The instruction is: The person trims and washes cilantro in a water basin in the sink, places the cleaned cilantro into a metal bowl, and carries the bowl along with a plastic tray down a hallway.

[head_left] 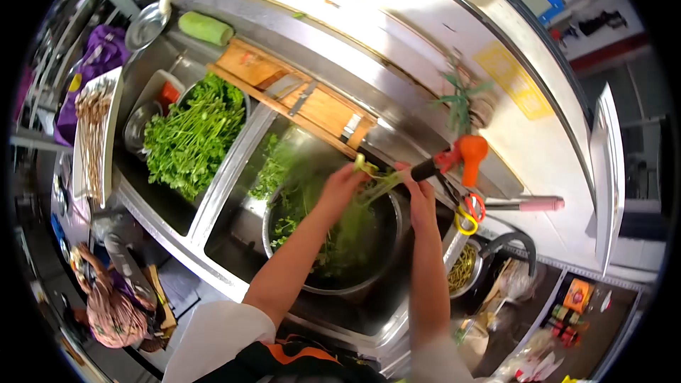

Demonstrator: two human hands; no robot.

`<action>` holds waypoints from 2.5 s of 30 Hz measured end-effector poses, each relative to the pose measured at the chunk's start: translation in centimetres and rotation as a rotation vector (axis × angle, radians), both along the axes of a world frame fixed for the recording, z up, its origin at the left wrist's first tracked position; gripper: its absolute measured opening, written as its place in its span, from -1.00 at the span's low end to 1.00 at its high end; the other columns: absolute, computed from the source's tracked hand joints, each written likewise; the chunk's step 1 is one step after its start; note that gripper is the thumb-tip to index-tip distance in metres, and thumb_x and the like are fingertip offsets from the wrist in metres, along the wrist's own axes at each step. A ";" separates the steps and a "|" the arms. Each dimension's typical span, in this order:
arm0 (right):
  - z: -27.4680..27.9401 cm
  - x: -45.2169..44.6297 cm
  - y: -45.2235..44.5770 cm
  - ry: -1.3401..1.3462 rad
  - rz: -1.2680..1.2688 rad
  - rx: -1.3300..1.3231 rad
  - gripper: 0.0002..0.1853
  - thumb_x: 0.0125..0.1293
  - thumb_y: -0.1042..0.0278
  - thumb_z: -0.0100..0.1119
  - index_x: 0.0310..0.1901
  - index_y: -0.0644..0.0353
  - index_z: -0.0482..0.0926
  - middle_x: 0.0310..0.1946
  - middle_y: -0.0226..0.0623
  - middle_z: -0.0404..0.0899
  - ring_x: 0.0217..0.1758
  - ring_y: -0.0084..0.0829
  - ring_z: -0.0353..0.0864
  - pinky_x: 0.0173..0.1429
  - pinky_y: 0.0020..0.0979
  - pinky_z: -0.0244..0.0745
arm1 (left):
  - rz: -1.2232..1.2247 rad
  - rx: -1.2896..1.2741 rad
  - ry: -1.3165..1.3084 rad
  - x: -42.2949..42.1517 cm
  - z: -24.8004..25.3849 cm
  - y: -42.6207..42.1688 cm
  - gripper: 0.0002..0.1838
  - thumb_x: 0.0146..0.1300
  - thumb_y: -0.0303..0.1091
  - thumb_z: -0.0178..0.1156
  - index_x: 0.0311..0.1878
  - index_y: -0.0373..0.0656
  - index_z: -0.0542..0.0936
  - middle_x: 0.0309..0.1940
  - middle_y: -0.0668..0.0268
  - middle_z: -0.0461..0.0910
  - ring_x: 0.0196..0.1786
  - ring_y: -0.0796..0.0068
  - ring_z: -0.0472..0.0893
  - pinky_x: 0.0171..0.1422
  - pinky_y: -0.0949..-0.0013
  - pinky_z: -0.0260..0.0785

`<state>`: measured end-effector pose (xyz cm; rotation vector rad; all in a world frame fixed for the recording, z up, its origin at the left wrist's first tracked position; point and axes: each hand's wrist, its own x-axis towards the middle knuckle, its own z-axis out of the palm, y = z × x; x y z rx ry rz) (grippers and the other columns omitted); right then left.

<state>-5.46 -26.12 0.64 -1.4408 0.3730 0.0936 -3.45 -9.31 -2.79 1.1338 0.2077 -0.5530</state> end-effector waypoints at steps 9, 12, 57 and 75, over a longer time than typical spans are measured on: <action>1.5 -1.3 -0.7 0.094 0.010 0.200 -0.66 0.27 0.34 -0.16 0.06 0.22 0.29 -0.23 -0.28 0.49 -0.26 -0.49 0.52 -0.18 -0.48 0.45 | 0.636 0.198 0.191 -1.0 1.5 6.5 -0.80 0.24 -0.26 -0.16 -0.13 -0.08 0.36 -0.29 0.28 0.49 -0.42 0.57 0.43 -0.43 0.51 0.28; 1.4 -1.3 -0.5 0.085 0.073 0.241 -0.66 0.28 0.28 -0.16 0.05 0.23 0.31 -0.29 -0.29 0.50 -0.32 -0.49 0.53 -0.23 -0.48 0.46 | 0.777 0.229 0.175 -1.3 0.2 8.6 -0.82 0.18 -0.29 -0.07 -0.17 -0.09 0.38 -0.38 0.33 0.50 -0.48 0.61 0.41 -0.50 0.57 0.18; 2.0 -1.7 0.2 -0.039 0.160 -0.330 -0.87 0.09 0.43 0.07 -0.36 0.30 0.48 -0.58 -0.32 0.48 -0.52 -0.59 0.45 -0.40 -0.57 0.32 | -0.032 0.027 0.078 -0.6 4.8 -1.3 -0.84 0.07 -0.40 0.14 -0.30 -0.14 0.38 -0.43 0.35 0.52 -0.57 0.72 0.43 -0.69 0.64 0.02; 1.9 -1.7 1.8 -0.217 0.008 -0.635 -0.76 -0.07 0.44 0.23 -0.36 0.25 0.40 -0.51 -0.32 0.39 -0.57 -0.51 0.40 -0.47 -0.52 0.32 | 0.005 0.163 0.086 -0.4 3.7 -2.2 -0.86 0.05 -0.42 0.13 -0.33 -0.09 0.37 -0.44 0.42 0.46 -0.49 0.69 0.45 -0.67 0.61 0.00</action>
